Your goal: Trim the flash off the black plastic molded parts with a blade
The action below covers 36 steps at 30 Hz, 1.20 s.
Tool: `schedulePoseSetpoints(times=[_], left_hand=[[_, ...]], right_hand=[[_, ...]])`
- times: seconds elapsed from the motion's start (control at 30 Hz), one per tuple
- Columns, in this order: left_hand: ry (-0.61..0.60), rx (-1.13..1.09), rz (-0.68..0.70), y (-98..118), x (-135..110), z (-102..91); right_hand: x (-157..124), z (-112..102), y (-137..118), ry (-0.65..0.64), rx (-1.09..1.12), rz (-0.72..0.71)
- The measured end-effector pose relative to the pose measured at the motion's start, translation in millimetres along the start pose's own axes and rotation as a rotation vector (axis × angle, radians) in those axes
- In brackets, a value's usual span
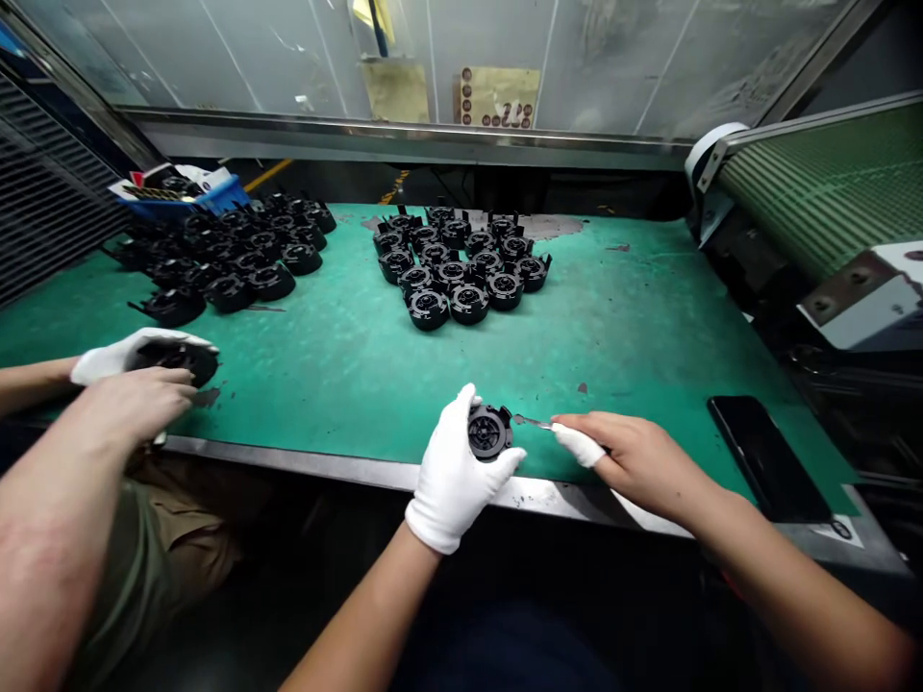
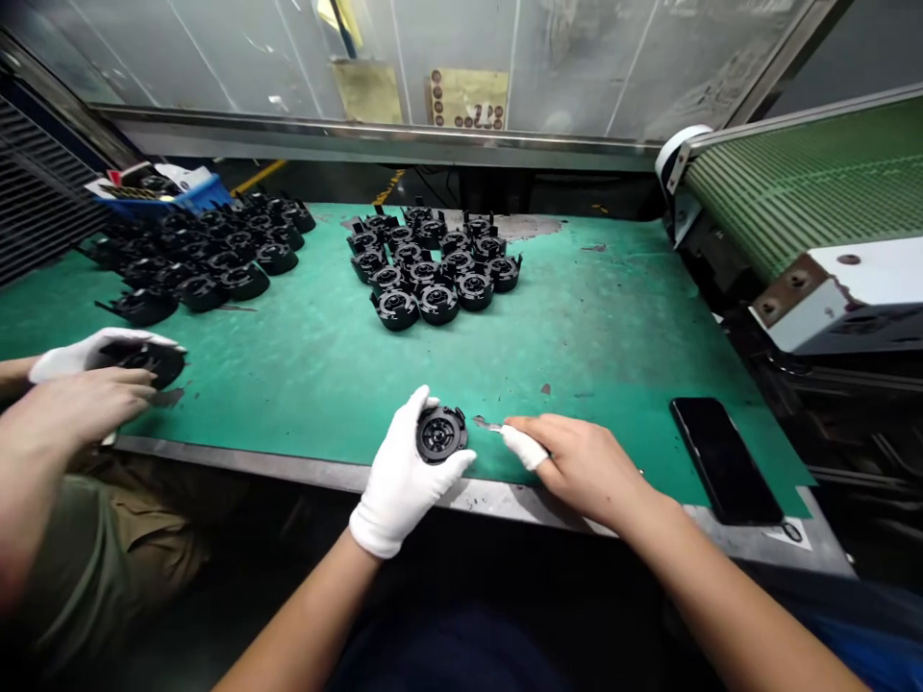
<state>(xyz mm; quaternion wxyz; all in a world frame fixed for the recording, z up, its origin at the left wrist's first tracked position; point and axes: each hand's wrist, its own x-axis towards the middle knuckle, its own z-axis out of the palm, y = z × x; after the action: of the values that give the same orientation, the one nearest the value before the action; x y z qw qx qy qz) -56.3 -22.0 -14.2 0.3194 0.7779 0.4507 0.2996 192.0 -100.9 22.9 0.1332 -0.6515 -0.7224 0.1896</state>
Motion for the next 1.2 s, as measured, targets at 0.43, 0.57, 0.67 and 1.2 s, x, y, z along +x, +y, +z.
schedulePoseSetpoints(times=[0.43,0.57,0.67,1.2], left_hand=[[-0.072,-0.054,-0.04,-3,3,6.8],[-0.069,-0.028,-0.02,-2,4,5.4],[-0.078,-0.005,-0.003,-2,5,2.1],[-0.085,-0.023,0.067,17,-9,25.5]], right_hand=[[32,-15,-15,-0.104,-0.262,-0.116],[45,-24,1,-0.1,-0.383,-0.069],[50,-36,32,-0.046,-0.513,0.21],[-34,32,-17,0.048,0.12,0.049]])
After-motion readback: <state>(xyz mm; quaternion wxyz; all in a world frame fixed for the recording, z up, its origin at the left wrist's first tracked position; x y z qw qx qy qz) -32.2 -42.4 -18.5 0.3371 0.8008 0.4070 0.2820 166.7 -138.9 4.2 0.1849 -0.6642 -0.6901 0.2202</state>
